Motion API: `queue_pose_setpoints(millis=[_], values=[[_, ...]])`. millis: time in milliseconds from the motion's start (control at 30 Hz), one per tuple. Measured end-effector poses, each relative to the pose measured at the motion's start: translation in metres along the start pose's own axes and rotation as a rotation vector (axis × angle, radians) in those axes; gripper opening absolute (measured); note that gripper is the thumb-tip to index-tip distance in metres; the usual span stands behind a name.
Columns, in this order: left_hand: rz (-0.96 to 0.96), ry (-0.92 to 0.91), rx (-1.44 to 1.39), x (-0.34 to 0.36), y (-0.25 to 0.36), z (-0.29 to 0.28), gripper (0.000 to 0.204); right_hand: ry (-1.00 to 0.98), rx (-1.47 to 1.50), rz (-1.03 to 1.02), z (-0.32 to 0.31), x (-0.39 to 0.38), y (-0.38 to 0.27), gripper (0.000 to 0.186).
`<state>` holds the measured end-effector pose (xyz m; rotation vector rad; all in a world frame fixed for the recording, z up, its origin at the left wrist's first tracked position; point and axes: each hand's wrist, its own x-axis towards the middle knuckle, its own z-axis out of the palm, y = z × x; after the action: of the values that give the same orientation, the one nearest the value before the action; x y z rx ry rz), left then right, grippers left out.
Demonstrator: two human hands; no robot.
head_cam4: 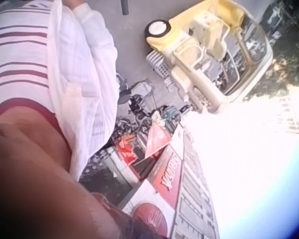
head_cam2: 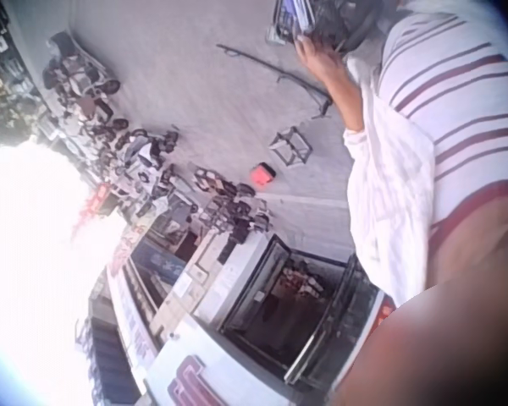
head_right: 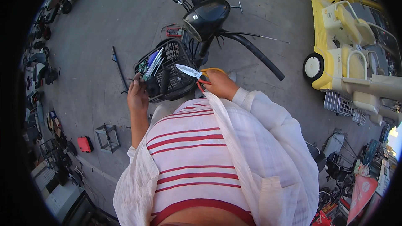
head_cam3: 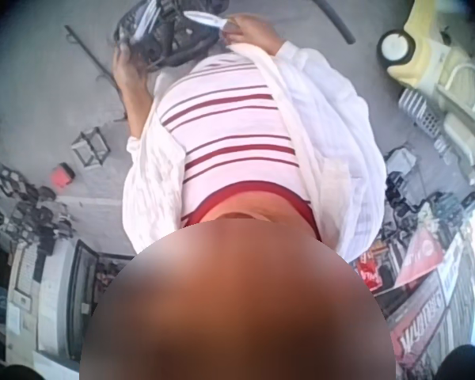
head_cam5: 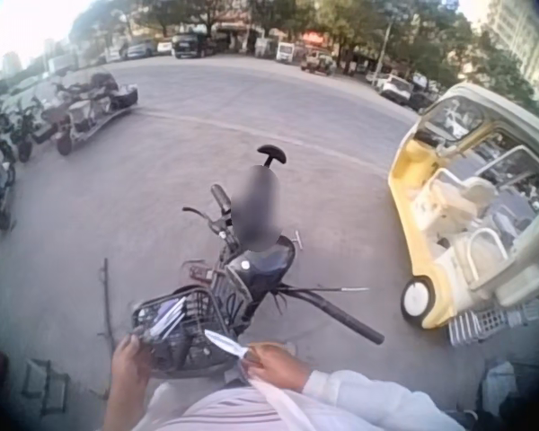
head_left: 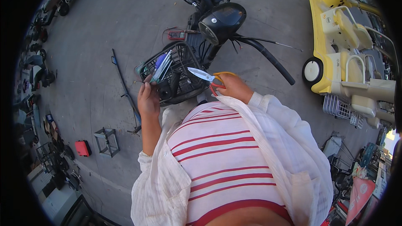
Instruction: The person uses pliers and a screwdriver to remove a zip tie and disassemble the handlebar assembly of a black electric scooter. They then place the tools and removed parts into the front basket and walk toward a nearby shop entrance.
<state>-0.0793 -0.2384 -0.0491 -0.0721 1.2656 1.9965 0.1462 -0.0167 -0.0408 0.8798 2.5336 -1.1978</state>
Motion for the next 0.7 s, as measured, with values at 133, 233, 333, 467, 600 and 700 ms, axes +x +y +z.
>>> queue_pose_setpoints(millis=[133, 233, 333, 467, 600, 700], values=[[-0.003, 0.036, -0.006, -0.006, 0.000, -0.008, 0.041, 0.011, 0.089, -0.060, 0.016, 0.014, -0.010, 0.040], [0.011, 0.037, -0.013, -0.008, 0.001, -0.016, 0.039, 0.037, 0.148, -0.075, 0.028, 0.020, -0.016, 0.042], [0.019, 0.051, -0.015, -0.012, 0.002, -0.022, 0.036, 0.078, 0.218, -0.072, 0.039, 0.024, -0.017, 0.046], [0.022, 0.081, -0.003, -0.016, 0.002, -0.027, 0.035, 0.074, 0.233, -0.042, 0.049, 0.032, -0.016, 0.045], [0.018, 0.092, -0.017, -0.017, -0.001, -0.030, 0.035, 0.021, 0.214, 0.003, 0.050, 0.039, -0.021, 0.043], [0.014, 0.068, -0.025, -0.015, -0.005, -0.032, 0.034, -0.007, 0.198, 0.035, 0.050, 0.041, -0.028, 0.044]])
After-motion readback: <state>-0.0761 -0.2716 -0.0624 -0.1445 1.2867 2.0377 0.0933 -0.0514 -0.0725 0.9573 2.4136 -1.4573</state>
